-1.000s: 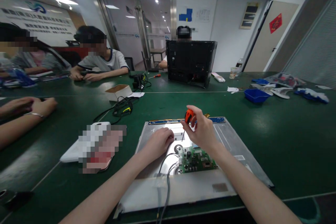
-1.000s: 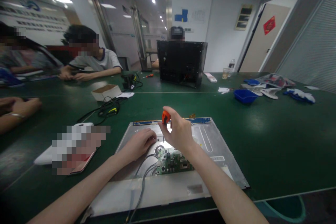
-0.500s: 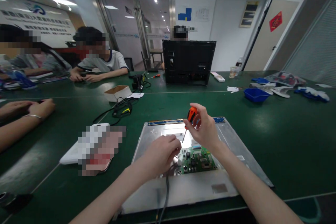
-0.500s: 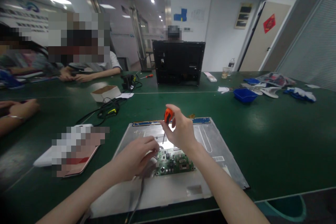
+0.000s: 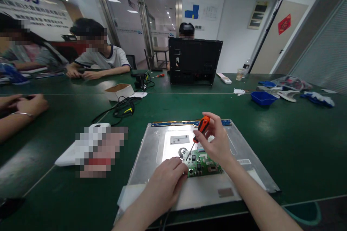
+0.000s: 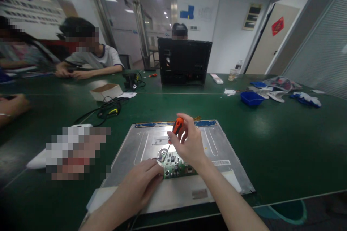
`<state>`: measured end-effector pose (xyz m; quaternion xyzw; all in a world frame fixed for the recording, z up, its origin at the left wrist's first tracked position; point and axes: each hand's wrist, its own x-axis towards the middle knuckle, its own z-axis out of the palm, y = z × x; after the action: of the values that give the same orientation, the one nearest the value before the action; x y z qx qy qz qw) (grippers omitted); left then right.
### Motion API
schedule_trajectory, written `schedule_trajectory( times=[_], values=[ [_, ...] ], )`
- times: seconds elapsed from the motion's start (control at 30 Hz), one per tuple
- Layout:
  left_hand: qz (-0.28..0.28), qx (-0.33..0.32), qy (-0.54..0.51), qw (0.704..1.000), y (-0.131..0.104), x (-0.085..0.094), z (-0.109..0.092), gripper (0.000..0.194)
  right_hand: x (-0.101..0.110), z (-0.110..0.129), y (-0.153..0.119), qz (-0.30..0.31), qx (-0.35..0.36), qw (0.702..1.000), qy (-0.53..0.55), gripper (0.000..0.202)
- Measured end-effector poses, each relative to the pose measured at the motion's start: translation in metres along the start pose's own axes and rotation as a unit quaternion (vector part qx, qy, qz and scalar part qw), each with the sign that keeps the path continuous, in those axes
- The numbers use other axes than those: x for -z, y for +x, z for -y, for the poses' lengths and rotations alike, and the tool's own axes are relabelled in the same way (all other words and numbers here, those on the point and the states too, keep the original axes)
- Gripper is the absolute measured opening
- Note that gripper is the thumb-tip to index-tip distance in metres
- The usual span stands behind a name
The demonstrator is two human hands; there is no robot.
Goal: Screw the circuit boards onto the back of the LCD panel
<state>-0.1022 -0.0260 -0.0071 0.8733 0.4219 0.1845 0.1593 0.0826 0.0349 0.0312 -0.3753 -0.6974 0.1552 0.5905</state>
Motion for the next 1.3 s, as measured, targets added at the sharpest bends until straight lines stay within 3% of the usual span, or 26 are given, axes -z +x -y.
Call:
schedule_trajectory(
  times=[0.27,0.67,1.0,1.3],
  values=[
    [-0.015,-0.017,0.042,0.999,-0.002,-0.004,0.0,0.017,-0.001,-0.001,-0.002,0.014,0.006,1.0,-0.009,0.043],
    [-0.008,0.001,0.023,1.0,-0.001,-0.002,-0.003,0.019,0.0,-0.001,-0.002,0.016,0.02,1.0,-0.012,0.043],
    [0.083,0.026,0.0,0.996,0.013,0.018,-0.006,0.018,-0.001,-0.003,-0.003,0.031,0.022,0.999,-0.023,0.044],
    [0.025,-0.008,-0.04,0.999,0.0,0.005,0.004,0.019,0.0,-0.001,-0.003,0.049,0.038,0.998,-0.017,0.042]
  ],
)
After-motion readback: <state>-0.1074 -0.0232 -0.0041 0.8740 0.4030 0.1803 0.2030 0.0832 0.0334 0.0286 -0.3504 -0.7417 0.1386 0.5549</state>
